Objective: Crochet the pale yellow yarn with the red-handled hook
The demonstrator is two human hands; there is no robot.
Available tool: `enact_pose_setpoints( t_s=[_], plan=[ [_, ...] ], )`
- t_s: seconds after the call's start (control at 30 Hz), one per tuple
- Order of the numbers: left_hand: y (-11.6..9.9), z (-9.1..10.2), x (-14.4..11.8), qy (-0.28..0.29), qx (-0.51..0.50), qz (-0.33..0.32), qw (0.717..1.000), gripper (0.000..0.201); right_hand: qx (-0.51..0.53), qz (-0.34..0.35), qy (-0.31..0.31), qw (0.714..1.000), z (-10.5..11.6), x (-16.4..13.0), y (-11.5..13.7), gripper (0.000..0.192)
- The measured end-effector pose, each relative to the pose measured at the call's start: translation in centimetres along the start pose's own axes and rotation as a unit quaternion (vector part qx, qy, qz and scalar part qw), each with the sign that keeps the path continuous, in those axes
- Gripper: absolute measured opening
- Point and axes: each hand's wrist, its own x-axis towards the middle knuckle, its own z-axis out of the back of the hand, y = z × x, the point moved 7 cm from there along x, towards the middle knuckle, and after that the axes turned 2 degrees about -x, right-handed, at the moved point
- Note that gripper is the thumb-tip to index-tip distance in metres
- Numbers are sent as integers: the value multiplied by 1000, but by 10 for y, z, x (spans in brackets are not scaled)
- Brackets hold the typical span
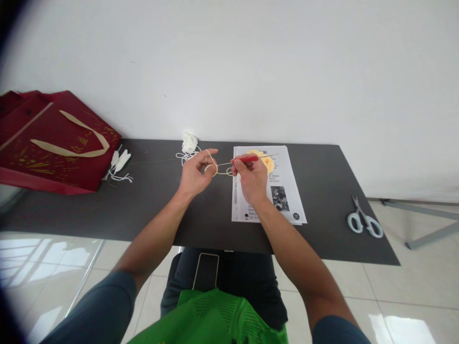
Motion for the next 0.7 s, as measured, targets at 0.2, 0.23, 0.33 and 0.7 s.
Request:
enact_pose_setpoints(
  t_s=[0.2, 0.23, 0.33, 0.7],
  plan=[
    [-4, 1, 0, 19, 66, -26, 997, 46, -5, 1, 4, 1000, 0, 0, 0, 12],
    [-2, 1, 1, 24, 32, -12, 999, 45, -4, 3, 8, 1000, 0, 0, 1, 12],
    [9, -3, 4, 42, -113, 63, 991, 43, 6, 11, 25, 1000, -2, 0, 3, 14],
    [23, -13, 3, 74, -343, 225, 909, 36, 28, -6, 67, 997, -10, -2, 6, 18]
  ],
)
